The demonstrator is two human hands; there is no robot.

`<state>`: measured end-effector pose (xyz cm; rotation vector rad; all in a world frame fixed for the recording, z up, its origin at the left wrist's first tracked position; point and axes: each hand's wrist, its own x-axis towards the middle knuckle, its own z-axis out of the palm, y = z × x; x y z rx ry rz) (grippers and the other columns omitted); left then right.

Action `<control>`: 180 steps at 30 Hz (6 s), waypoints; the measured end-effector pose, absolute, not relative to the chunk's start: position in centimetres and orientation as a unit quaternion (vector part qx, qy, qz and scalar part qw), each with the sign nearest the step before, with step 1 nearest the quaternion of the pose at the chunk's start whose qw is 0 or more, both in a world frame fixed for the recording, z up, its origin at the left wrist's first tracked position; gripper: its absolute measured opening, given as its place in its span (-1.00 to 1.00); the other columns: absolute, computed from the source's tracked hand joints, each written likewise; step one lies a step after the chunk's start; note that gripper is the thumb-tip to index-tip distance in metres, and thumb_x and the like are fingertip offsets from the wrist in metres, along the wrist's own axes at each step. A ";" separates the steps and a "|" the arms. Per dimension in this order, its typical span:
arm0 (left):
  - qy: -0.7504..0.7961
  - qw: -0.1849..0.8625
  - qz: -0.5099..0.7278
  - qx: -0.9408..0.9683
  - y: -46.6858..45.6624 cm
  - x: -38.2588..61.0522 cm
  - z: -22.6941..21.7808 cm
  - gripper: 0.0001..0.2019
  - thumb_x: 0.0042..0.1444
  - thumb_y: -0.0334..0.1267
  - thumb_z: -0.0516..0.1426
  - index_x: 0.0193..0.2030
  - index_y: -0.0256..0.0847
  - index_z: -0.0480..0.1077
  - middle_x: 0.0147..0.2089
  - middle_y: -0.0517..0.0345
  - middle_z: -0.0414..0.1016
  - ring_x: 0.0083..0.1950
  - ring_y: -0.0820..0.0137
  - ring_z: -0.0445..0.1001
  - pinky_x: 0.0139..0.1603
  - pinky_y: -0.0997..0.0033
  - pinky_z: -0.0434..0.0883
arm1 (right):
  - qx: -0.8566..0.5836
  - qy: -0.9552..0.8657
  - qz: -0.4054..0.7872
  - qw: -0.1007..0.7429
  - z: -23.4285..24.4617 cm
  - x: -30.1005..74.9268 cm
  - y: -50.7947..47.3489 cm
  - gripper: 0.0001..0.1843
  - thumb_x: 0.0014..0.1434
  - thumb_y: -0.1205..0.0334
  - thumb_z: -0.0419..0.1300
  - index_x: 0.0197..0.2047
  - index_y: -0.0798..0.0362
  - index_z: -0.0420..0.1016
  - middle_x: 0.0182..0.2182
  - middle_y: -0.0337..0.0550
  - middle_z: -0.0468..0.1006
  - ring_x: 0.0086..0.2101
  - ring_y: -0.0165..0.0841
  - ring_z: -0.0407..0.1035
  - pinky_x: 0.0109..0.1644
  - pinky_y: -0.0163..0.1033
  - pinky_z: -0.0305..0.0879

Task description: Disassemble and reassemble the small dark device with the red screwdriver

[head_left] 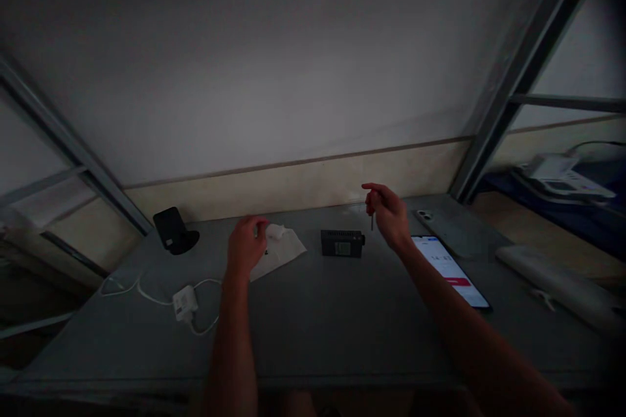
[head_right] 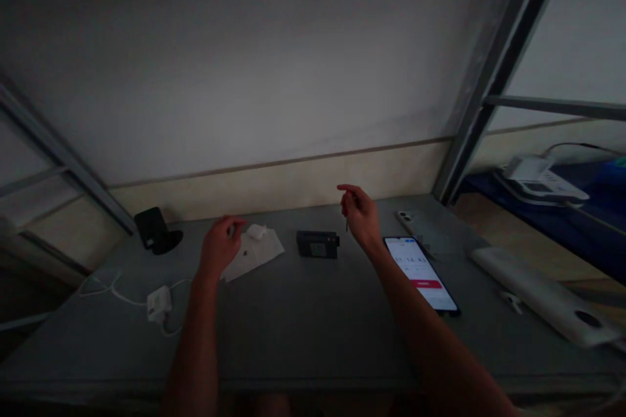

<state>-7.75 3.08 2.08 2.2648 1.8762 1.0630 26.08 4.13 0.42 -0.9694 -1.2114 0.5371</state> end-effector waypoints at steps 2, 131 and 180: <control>0.645 0.075 0.221 0.728 3.4 -10.5 1.9 -0.78 0.21 -0.37 0.09 -0.12 -0.18 0.56 -0.11 0.02 0.61 -0.12 0.30 0.52 0.02 0.34 0.38 | -0.448 -0.534 0.250 0.672 -0.3 26.7 4.6 -0.67 0.29 0.07 0.09 -0.04 0.07 0.54 -0.50 -0.27 0.35 -0.52 -0.44 0.24 -0.47 -0.33 0.21; 0.396 0.186 0.324 0.839 1.5 8.4 1.4 -0.87 0.23 -0.30 0.20 -0.23 -0.08 0.62 -0.02 0.16 0.61 0.04 0.26 0.42 0.16 0.16 0.26 | -0.413 -0.623 0.221 0.626 1.3 24.6 0.7 -0.76 0.26 0.21 0.20 0.00 0.00 0.49 -0.35 -0.23 0.57 -0.41 -0.37 0.57 -0.37 -0.31 0.46; 0.397 0.168 0.308 0.848 1.7 8.3 1.0 -0.88 0.21 -0.37 0.19 -0.20 -0.07 0.55 -0.05 0.15 0.61 0.06 0.21 0.41 0.14 0.16 0.23 | -0.393 -0.685 0.202 0.579 2.5 25.8 0.1 -0.78 0.32 0.22 0.13 -0.10 0.02 0.60 -0.36 -0.16 0.61 -0.37 -0.34 0.51 -0.23 -0.21 0.45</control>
